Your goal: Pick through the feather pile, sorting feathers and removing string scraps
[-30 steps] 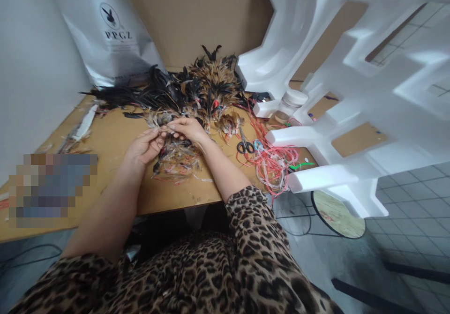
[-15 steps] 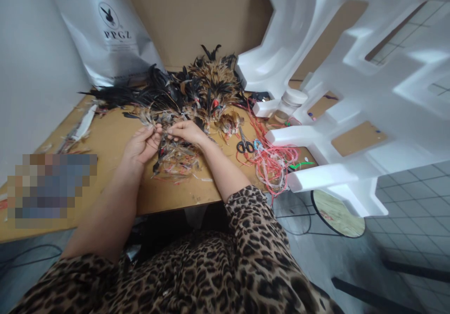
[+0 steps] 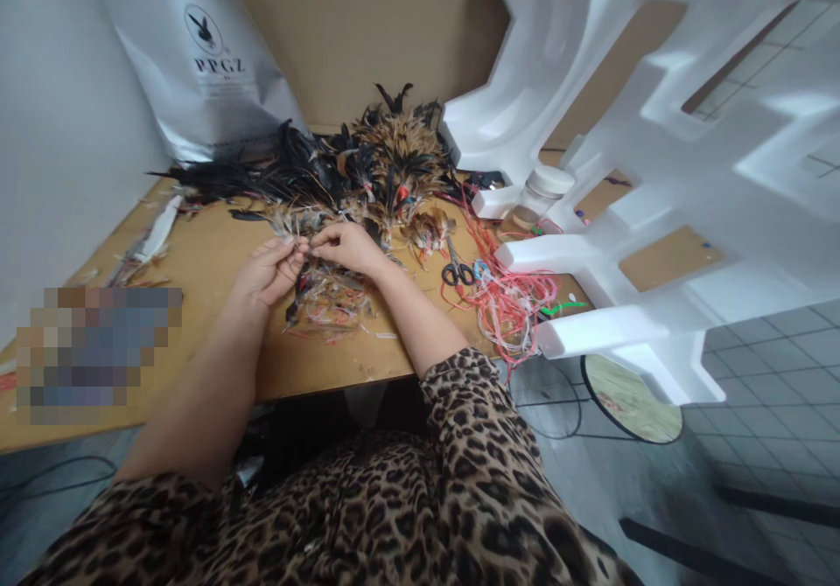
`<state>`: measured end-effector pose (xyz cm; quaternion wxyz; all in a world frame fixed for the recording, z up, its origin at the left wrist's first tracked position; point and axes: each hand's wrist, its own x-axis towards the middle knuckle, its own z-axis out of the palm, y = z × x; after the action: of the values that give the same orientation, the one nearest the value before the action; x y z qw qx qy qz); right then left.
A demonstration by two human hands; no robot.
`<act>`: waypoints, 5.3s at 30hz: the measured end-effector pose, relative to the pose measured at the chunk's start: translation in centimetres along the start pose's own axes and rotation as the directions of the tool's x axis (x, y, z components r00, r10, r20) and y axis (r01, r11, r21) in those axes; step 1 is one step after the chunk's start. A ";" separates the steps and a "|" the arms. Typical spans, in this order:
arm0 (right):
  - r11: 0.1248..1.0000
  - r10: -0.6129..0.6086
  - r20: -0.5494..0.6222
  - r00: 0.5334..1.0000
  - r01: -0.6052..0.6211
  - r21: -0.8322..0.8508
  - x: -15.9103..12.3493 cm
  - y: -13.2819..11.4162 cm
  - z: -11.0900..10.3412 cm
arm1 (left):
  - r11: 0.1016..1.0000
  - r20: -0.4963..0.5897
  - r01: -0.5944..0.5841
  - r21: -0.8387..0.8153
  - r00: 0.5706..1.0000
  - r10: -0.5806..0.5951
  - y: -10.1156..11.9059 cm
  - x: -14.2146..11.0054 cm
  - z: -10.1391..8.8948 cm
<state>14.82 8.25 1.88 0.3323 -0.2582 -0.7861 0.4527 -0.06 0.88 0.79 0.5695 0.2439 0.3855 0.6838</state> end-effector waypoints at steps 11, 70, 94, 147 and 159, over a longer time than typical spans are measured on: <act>0.796 0.309 -0.010 0.951 -0.253 0.550 0.6 0.6 0.8 | 0.998 -0.048 0.050 0.030 0.998 -0.049 -0.3 0.1 -0.3; 0.871 0.115 -0.397 0.911 -0.284 -0.400 -0.1 1.7 -3.6 | 0.978 -0.076 0.024 0.207 0.997 -0.009 -0.7 0.0 -0.1; 0.703 0.085 -0.380 0.921 -0.326 -0.632 0.7 3.6 -2.3 | 0.980 -0.066 0.012 0.200 0.998 0.001 -1.1 0.3 -0.4; 0.882 0.288 -0.177 0.941 -0.189 0.432 0.2 0.3 2.5 | 0.876 0.009 -0.138 0.462 0.989 0.151 -2.4 0.8 -0.8; 0.923 0.031 -0.463 0.886 -0.203 -0.327 0.5 4.6 -3.2 | 0.974 -0.107 -0.095 0.205 0.987 0.119 -1.3 0.7 -0.8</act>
<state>17.44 12.40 -0.83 0.4223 -0.4606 -0.7411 0.2457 -0.06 1.45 -0.74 0.4807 0.2792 0.4714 0.6847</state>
